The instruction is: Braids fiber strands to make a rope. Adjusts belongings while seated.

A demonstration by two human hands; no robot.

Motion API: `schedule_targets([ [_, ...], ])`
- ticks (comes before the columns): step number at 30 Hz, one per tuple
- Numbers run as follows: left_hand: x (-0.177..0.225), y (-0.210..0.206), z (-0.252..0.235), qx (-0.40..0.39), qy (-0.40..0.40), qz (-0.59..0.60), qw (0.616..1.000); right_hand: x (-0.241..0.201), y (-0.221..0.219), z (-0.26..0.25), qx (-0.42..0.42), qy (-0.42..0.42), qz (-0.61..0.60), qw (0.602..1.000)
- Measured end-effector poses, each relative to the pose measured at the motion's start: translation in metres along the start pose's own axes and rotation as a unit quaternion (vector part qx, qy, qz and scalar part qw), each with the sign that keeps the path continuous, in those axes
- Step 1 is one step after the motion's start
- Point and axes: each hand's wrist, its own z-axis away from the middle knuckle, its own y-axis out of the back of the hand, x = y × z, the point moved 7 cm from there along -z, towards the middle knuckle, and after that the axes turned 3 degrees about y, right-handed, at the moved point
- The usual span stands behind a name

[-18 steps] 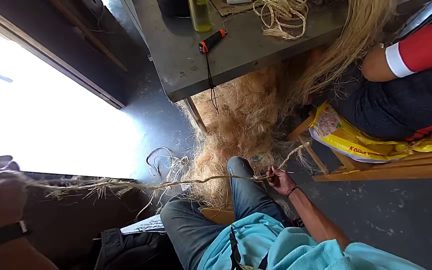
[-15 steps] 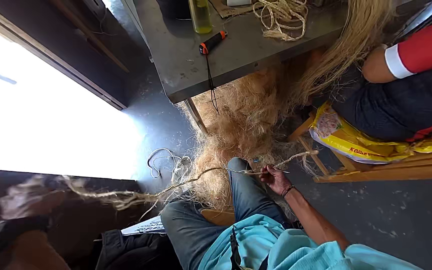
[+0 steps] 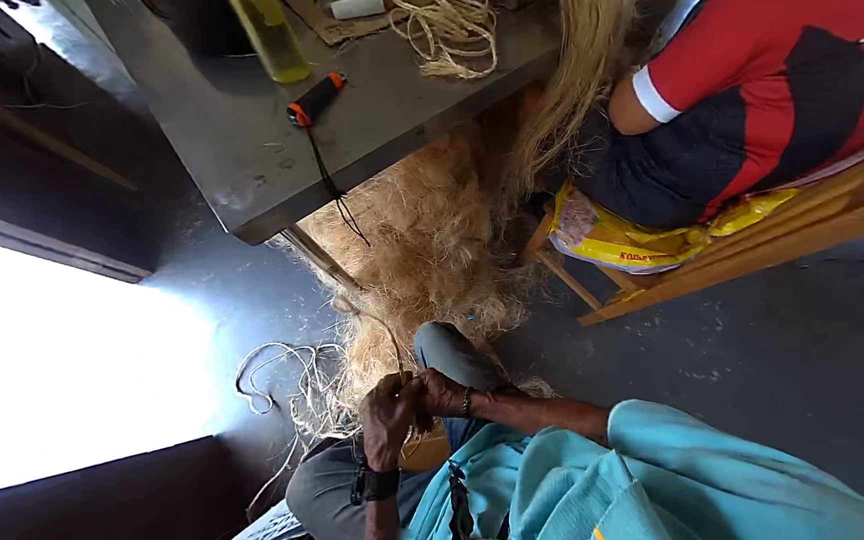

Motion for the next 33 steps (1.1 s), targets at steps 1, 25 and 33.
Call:
schedule_targets([
  [1, -0.003, -0.005, 0.004, 0.024, 0.007, -0.002, 1.0, 0.004, 0.001, 0.001, 0.008, -0.014, 0.01, 1.0],
  [25, -0.055, -0.027, 0.029, -0.052, -0.026, -0.064, 0.996, 0.059, 0.008, 0.008, -0.159, -0.14, -0.012, 0.977],
  [33, -0.053, -0.021, 0.008, -0.113, 0.007, -0.14, 0.984, 0.07, 0.026, 0.002, -0.096, -0.105, -0.115, 0.983],
])
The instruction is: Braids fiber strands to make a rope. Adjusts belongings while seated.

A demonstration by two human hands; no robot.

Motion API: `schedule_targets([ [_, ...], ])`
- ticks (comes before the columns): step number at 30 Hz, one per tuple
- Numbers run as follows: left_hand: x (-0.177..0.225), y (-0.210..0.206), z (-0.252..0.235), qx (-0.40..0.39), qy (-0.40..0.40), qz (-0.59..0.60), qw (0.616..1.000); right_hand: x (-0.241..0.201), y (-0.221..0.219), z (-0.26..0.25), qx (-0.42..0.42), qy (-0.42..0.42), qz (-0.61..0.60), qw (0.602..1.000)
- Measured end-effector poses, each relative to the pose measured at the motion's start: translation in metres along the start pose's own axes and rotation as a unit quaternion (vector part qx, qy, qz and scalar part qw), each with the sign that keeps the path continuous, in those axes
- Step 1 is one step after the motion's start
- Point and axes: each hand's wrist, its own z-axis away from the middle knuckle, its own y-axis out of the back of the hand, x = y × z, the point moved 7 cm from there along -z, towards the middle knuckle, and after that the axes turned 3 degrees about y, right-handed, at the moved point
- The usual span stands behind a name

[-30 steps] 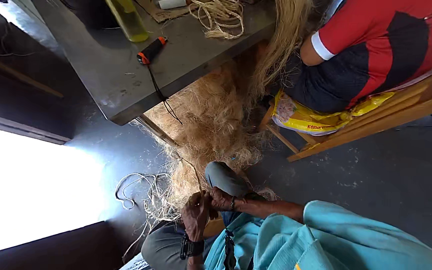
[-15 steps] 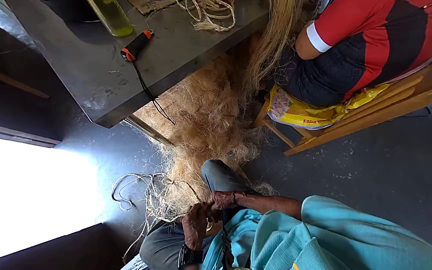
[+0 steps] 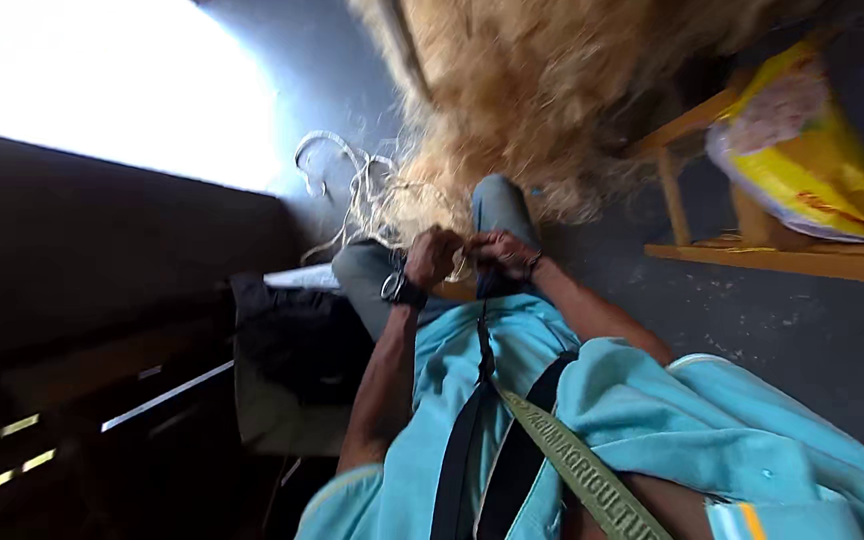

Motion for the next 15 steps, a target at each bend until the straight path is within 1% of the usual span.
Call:
schedule_targets([
  [2, -0.006, 0.0, -0.005, 0.02, -0.012, 0.012, 1.0, -0.003, 0.001, 0.0, 0.004, 0.014, -0.043, 0.999],
  [4, -0.012, 0.006, -0.002, 0.065, -0.012, 0.042, 0.997, -0.008, 0.001, 0.001, 0.02, 0.017, -0.073, 0.997],
  [7, -0.034, 0.013, 0.01, 0.158, 0.029, 0.091, 0.983, -0.015, 0.001, 0.003, 0.042, 0.02, -0.083, 0.996],
  [9, -0.047, 0.019, 0.02, 0.211, 0.06, 0.158, 0.963, -0.02, -0.002, 0.002, 0.038, 0.026, -0.069, 0.997],
  [10, -0.048, 0.022, 0.025, 0.218, 0.072, 0.2, 0.952, -0.022, -0.004, 0.002, 0.034, 0.03, -0.055, 0.997],
  [12, -0.043, 0.025, 0.029, 0.197, 0.077, 0.274, 0.938, -0.025, -0.01, 0.001, 0.023, 0.038, -0.009, 0.999],
  [15, -0.025, 0.024, 0.027, 0.161, 0.044, 0.328, 0.93, -0.03, -0.023, 0.001, -0.006, 0.045, 0.065, 0.997],
])
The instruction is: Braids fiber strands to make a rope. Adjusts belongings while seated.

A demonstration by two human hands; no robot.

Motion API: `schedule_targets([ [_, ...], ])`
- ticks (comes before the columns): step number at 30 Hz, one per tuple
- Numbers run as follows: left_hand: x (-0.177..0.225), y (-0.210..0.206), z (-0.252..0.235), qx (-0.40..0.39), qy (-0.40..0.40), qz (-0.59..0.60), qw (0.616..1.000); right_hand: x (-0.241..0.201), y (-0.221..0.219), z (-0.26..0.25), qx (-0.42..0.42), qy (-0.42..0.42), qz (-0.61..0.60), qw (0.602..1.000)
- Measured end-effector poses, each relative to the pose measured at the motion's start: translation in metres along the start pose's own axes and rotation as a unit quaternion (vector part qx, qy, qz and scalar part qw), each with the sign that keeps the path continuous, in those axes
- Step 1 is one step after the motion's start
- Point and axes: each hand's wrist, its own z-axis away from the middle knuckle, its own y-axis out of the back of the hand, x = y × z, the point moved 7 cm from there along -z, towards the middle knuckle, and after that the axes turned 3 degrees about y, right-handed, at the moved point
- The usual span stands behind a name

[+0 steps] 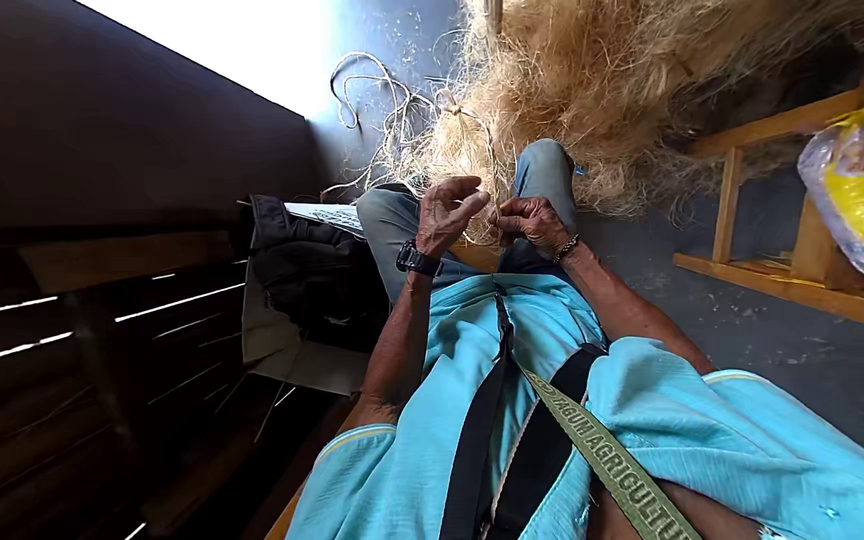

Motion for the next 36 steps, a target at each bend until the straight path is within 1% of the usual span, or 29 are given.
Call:
schedule_targets([
  [2, 0.006, -0.009, 0.0, -0.004, -0.031, 0.02, 0.999, -0.002, -0.008, 0.0, -0.022, 0.009, 0.048, 0.999],
  [5, 0.006, -0.012, -0.001, 0.034, -0.07, 0.045, 0.996, -0.003, -0.017, 0.0, -0.05, 0.016, 0.091, 0.994],
  [8, 0.009, -0.004, -0.001, 0.062, -0.079, 0.057, 0.993, -0.002, -0.02, 0.002, -0.065, 0.027, 0.126, 0.989],
  [12, 0.015, 0.01, -0.003, 0.091, -0.074, 0.08, 0.99, 0.006, -0.021, 0.014, -0.094, 0.085, 0.186, 0.974],
  [15, 0.014, 0.013, -0.002, 0.091, -0.051, 0.128, 0.986, 0.002, -0.025, 0.01, -0.121, 0.051, 0.177, 0.975],
  [18, 0.012, 0.011, -0.002, 0.064, -0.058, 0.189, 0.978, -0.011, -0.025, -0.001, -0.133, 0.026, 0.133, 0.982],
  [20, 0.016, 0.01, 0.0, 0.036, -0.07, 0.198, 0.977, -0.02, -0.022, -0.008, -0.102, 0.026, 0.103, 0.989],
  [22, 0.024, 0.006, 0.005, -0.004, -0.083, 0.193, 0.978, -0.029, -0.02, -0.016, -0.061, 0.045, 0.023, 0.997],
  [24, 0.028, 0.0, 0.008, -0.03, -0.089, 0.192, 0.977, -0.04, -0.021, -0.024, -0.039, 0.071, -0.057, 0.995],
  [26, 0.032, -0.005, 0.01, -0.047, -0.091, 0.189, 0.977, -0.049, -0.022, -0.029, -0.018, 0.09, -0.091, 0.992],
  [29, 0.032, -0.008, 0.012, -0.054, -0.082, 0.18, 0.979, -0.053, -0.021, -0.034, 0.015, 0.106, -0.087, 0.99],
  [32, 0.026, -0.01, 0.015, -0.039, -0.051, 0.177, 0.982, -0.056, -0.02, -0.035, 0.044, 0.128, -0.057, 0.989],
  [36, 0.02, -0.017, 0.019, 0.001, -0.009, 0.17, 0.985, -0.068, -0.016, -0.034, 0.132, 0.19, 0.07, 0.97],
])
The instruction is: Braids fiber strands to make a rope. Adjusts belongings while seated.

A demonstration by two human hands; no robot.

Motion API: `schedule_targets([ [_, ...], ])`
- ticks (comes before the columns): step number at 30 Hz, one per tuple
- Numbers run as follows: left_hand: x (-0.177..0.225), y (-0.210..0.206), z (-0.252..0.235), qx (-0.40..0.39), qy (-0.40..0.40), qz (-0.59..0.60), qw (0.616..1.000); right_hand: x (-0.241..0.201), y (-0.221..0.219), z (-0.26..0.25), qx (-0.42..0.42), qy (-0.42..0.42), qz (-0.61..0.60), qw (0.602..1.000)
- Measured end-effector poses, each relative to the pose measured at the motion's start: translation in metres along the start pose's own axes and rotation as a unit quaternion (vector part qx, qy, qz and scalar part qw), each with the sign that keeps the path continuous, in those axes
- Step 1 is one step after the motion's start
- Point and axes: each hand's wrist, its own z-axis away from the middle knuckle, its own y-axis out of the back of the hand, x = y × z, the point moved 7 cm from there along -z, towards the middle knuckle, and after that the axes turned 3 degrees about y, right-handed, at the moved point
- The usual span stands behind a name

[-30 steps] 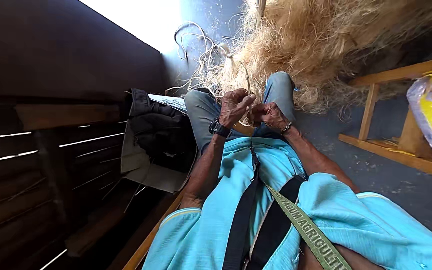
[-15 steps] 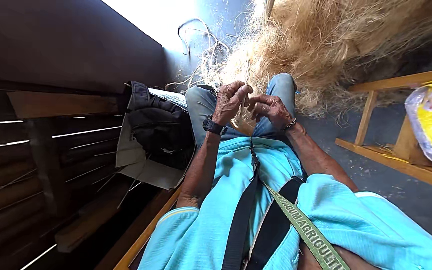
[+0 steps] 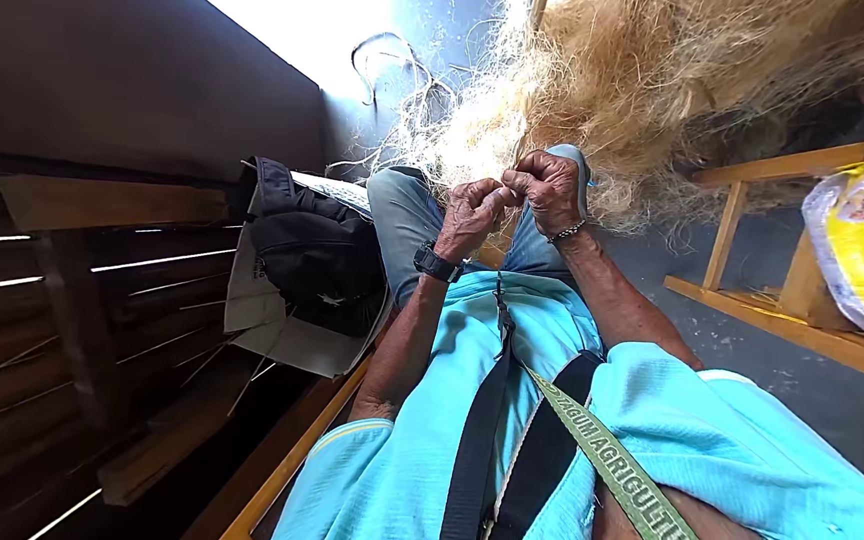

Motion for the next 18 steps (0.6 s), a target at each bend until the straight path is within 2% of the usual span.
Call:
schedule_targets([
  [2, -0.002, -0.005, 0.003, 0.01, 0.008, -0.002, 1.0, 0.001, 0.004, -0.005, 0.03, 0.013, 0.039, 0.999],
  [6, -0.008, -0.009, 0.002, 0.037, 0.013, 0.018, 0.999, 0.011, 0.008, -0.014, 0.062, -0.022, 0.039, 0.997],
  [11, -0.01, -0.004, 0.003, 0.009, 0.009, 0.059, 0.998, 0.006, 0.012, -0.024, 0.122, -0.11, -0.115, 0.98],
  [14, -0.01, -0.003, 0.004, -0.002, -0.01, 0.092, 0.996, 0.003, 0.009, -0.025, 0.068, -0.149, -0.209, 0.964],
  [18, -0.006, -0.002, 0.003, 0.004, -0.042, 0.129, 0.991, 0.005, 0.004, -0.012, -0.049, -0.132, -0.18, 0.973],
])
